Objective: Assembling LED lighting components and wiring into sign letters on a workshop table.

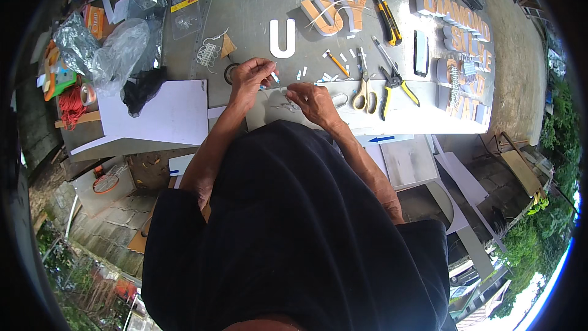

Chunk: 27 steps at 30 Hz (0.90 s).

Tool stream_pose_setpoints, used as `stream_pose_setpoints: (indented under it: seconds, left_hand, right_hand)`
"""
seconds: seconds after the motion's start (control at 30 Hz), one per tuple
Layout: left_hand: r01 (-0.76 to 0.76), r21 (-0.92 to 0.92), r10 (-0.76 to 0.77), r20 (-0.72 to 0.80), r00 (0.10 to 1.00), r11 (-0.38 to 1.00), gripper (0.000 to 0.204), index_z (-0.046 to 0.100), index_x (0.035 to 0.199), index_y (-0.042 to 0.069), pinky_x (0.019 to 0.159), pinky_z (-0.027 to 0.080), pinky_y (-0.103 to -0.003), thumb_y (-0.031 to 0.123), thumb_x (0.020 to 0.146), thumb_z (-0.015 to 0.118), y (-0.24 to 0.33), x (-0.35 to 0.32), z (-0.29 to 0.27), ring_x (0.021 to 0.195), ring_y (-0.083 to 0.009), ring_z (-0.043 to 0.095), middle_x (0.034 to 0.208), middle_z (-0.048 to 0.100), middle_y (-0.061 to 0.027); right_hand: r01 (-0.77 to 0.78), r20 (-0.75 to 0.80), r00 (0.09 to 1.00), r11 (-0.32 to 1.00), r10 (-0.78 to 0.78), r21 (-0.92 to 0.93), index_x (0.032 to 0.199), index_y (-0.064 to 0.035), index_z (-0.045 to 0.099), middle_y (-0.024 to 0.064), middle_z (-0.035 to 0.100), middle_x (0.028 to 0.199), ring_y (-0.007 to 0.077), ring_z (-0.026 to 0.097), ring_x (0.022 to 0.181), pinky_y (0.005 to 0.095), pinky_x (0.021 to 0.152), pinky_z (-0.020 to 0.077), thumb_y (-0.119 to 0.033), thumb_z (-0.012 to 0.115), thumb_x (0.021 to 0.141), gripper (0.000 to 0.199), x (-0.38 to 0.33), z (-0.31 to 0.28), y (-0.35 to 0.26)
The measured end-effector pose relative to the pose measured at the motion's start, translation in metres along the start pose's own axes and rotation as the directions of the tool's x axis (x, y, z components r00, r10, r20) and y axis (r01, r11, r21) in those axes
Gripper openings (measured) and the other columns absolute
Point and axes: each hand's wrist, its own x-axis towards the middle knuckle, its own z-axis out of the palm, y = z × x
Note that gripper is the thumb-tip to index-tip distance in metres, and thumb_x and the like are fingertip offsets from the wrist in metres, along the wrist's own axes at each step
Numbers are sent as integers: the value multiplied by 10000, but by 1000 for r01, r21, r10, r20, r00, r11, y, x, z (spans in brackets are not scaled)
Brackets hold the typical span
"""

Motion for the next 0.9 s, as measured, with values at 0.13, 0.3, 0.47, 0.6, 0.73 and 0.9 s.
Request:
stream_pose_setpoints:
  seconds: [0.13, 0.3, 0.47, 0.6, 0.73, 0.9]
  left_hand:
    - [18, 142, -21, 15, 1000, 990, 160, 709, 964, 18, 595, 477, -213, 168, 910, 723, -10, 9, 2, 683, -65, 611, 821, 721, -40]
    - [-189, 476, 246, -61, 967, 859, 164, 726, 932, 13, 624, 493, -238, 162, 867, 751, -21, 17, 7, 671, -86, 621, 797, 718, -45]
    - [-233, 587, 352, -95, 931, 775, 192, 719, 889, -2, 636, 518, -277, 170, 825, 776, -26, 25, 6, 654, -119, 640, 761, 705, -67]
    - [-236, 790, 499, -101, 861, 566, 329, 657, 1009, -20, 782, 519, -371, 215, 812, 776, -16, 25, 11, 845, -262, 654, 915, 680, -133]
    - [-187, 904, 546, -59, 836, 384, 490, 570, 1124, -55, 929, 458, -465, 290, 830, 755, 3, 43, 24, 1029, -395, 585, 1044, 629, -215]
    - [-51, 960, 408, -68, 910, 276, 442, 620, 1034, -55, 804, 530, -452, 312, 831, 759, 20, 83, 35, 906, -391, 658, 978, 655, -223]
  right_hand:
    - [26, -368, 929, 998, -45, -57, 1070, -13, 707, 151, 715, 966, 259, 713, 789, 359, 732, 546, -173, 673, 926, 218, 25, -22, 20]
    - [-112, -565, 825, 971, -28, -213, 1094, -38, 682, 151, 685, 1056, 251, 715, 793, 379, 744, 549, -134, 718, 849, 265, 62, -47, 35]
    - [-208, -606, 795, 930, -20, -303, 1194, -79, 619, 176, 631, 1120, 281, 705, 852, 405, 735, 554, -187, 758, 816, 417, 80, -47, 34]
    - [-218, -633, 771, 906, -69, -364, 1277, -115, 494, 204, 564, 1188, 383, 670, 925, 477, 706, 553, -284, 797, 773, 612, 86, -47, 30]
    - [-269, -627, 777, 872, -54, -409, 1292, -107, 462, 194, 560, 1189, 379, 668, 946, 491, 692, 554, -326, 807, 762, 669, 94, -52, 28]
    - [-233, -617, 786, 901, -47, -365, 1294, -103, 459, 194, 579, 1170, 386, 666, 968, 494, 701, 551, -347, 797, 772, 669, 107, -53, 32]
